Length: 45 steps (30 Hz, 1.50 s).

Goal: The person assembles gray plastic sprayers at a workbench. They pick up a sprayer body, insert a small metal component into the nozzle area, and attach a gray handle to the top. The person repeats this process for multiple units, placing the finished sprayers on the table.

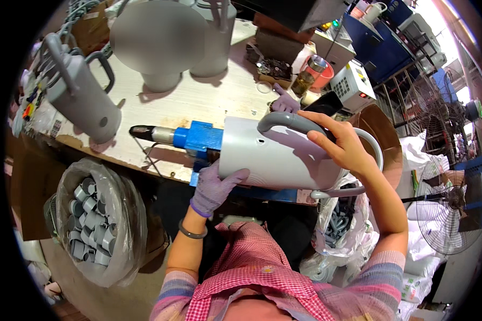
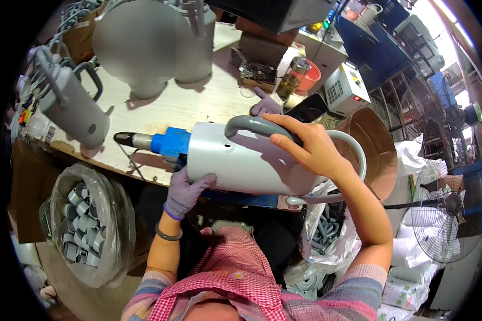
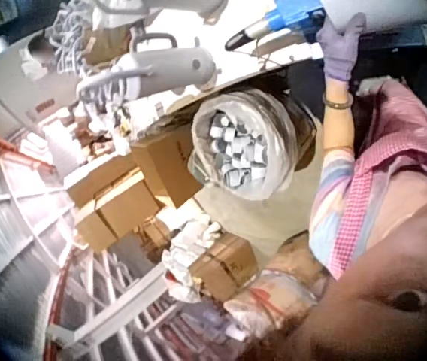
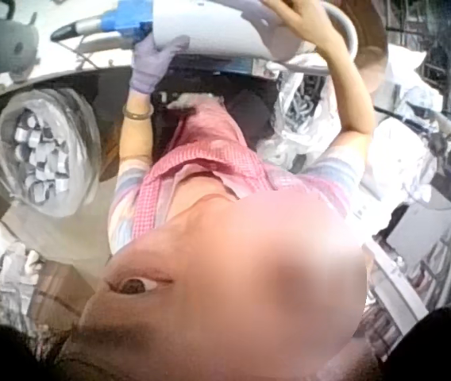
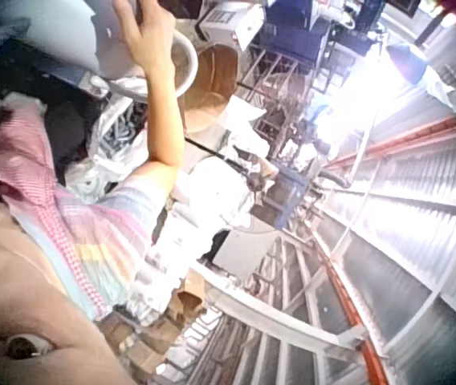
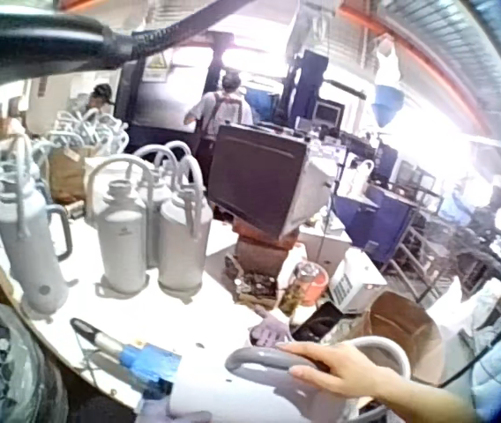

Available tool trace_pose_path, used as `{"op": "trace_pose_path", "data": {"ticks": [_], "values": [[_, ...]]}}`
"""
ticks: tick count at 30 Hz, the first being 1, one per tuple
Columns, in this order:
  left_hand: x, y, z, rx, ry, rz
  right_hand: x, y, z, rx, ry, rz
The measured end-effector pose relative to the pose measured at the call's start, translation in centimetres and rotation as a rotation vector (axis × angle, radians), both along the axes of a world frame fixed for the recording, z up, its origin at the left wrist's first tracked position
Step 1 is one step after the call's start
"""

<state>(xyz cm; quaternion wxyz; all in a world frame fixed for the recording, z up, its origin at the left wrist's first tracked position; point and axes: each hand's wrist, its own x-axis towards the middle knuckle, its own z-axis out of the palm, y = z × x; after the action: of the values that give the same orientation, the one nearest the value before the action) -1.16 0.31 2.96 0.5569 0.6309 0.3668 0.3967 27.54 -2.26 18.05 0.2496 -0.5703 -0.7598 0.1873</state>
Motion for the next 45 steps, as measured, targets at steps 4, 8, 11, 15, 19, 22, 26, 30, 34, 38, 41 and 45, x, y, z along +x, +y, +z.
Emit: {"op": "trace_pose_path", "data": {"ticks": [4, 8, 11, 15, 19, 22, 26, 30, 34, 38, 41, 45], "values": [[0.0, -0.7, -0.3, 0.013, 0.003, 0.066, -1.7, 0.2, 2.0, -0.119, -0.172, 0.032], [-0.3, -1.0, -0.3, 0.036, 0.075, 0.062, -3.6, 1.8, 1.3, 0.002, -0.383, 0.060], [-2.5, -2.0, 1.7, 0.153, -0.184, 0.171, -3.7, 1.5, 2.0, -0.008, -0.237, 0.077], [-7.6, -0.1, 0.6, 0.136, -0.175, 0.327, -1.3, -0.1, 3.7, -0.012, -0.125, -0.107], [-6.2, 0.6, -0.9, 0.418, 0.472, -0.108, 2.6, -3.7, 3.8, -0.052, -0.192, -0.158], [-0.9, 1.6, -3.6, 0.548, 0.712, -0.164, 5.7, -8.4, 2.8, -0.078, -0.237, -0.248], [4.4, 3.8, -7.0, 0.589, 1.025, -0.341, 8.2, -15.3, 2.3, -0.097, -0.140, -0.411], [4.0, 3.4, -6.6, 0.588, 0.914, -0.251, 10.7, -20.5, 0.8, -0.098, -0.036, -0.600], [3.6, 2.5, -5.3, 0.636, 1.011, -0.050, 12.4, -23.3, -1.0, -0.058, 0.039, -0.680], [1.8, 0.9, -4.6, 0.717, 0.728, 0.135, 13.1, -24.1, -2.2, 0.012, 0.060, -0.674], [2.3, -0.1, -1.7, 0.540, 0.486, 0.158, 13.5, -24.6, -2.8, 0.024, 0.080, -0.706], [3.2, -0.5, 0.7, 0.385, 0.448, 0.133, 14.0, -24.9, -3.4, -0.002, 0.095, -0.759]]}}
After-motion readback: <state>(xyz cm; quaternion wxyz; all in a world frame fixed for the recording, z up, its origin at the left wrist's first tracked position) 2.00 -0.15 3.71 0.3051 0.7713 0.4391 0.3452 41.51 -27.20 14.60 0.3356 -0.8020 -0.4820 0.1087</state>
